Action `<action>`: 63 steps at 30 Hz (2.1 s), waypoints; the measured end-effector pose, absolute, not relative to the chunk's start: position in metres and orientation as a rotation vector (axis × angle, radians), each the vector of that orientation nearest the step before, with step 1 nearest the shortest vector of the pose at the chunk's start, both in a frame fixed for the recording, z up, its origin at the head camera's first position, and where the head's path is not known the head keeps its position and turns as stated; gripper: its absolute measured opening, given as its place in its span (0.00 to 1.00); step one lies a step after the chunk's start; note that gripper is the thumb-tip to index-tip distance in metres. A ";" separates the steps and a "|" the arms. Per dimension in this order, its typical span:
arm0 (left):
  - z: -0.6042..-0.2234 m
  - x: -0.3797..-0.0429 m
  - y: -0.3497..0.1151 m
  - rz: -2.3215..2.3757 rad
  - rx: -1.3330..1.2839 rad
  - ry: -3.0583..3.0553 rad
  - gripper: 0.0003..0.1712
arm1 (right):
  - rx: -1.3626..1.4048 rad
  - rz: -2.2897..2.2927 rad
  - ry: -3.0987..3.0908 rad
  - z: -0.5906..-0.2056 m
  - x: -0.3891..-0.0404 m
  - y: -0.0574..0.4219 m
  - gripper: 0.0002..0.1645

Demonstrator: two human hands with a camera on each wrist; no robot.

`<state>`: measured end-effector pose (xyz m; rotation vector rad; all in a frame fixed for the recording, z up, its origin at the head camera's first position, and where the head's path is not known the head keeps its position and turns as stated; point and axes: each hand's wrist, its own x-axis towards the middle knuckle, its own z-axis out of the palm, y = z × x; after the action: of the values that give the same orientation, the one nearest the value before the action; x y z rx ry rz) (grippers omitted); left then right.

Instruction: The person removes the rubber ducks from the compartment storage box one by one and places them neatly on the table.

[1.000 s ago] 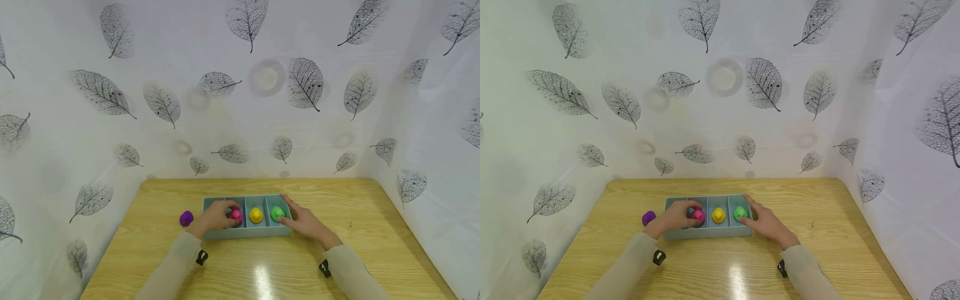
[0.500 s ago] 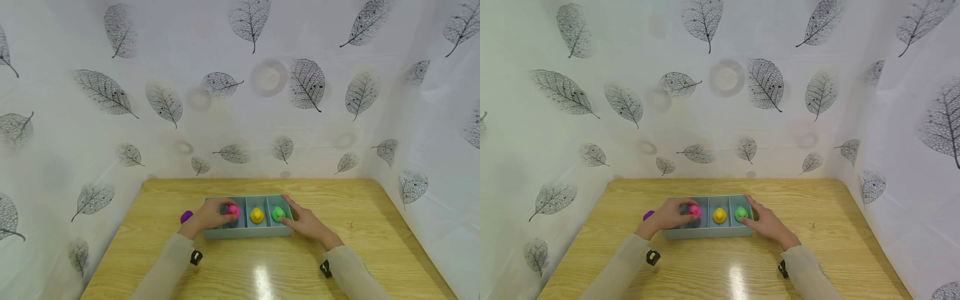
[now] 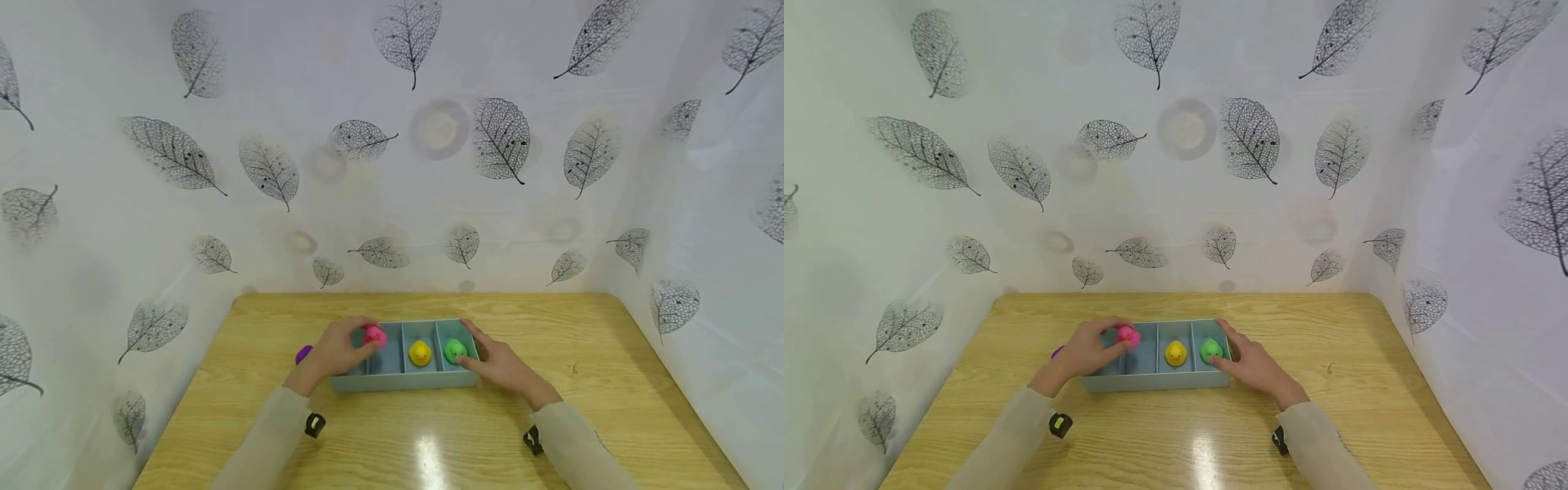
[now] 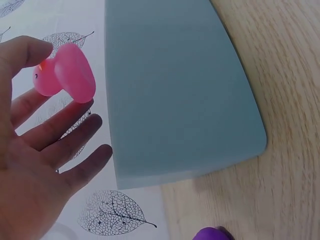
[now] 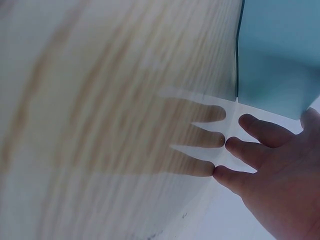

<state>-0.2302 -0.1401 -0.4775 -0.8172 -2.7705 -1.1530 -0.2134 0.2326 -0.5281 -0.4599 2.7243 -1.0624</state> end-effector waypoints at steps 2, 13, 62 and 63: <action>-0.478 -0.229 -0.142 -1.153 -0.809 -2.741 0.22 | -0.462 -1.060 2.726 -0.528 -0.213 0.233 0.54; -0.482 -0.227 -0.158 -1.096 -0.760 -2.584 0.18 | -0.463 -1.051 2.733 -0.530 -0.214 0.233 0.54; -0.496 -0.208 -0.262 -1.135 -0.424 -2.562 0.22 | -0.464 -1.045 2.737 -0.533 -0.215 0.234 0.55; -0.497 -0.208 -0.264 -1.127 -0.416 -2.559 0.22 | -0.463 -1.046 2.737 -0.533 -0.215 0.233 0.55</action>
<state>-0.2082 -0.2637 -0.4975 -0.4164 -2.5586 -1.1266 -0.2152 0.2335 -0.5329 -0.4630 2.7369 -1.0459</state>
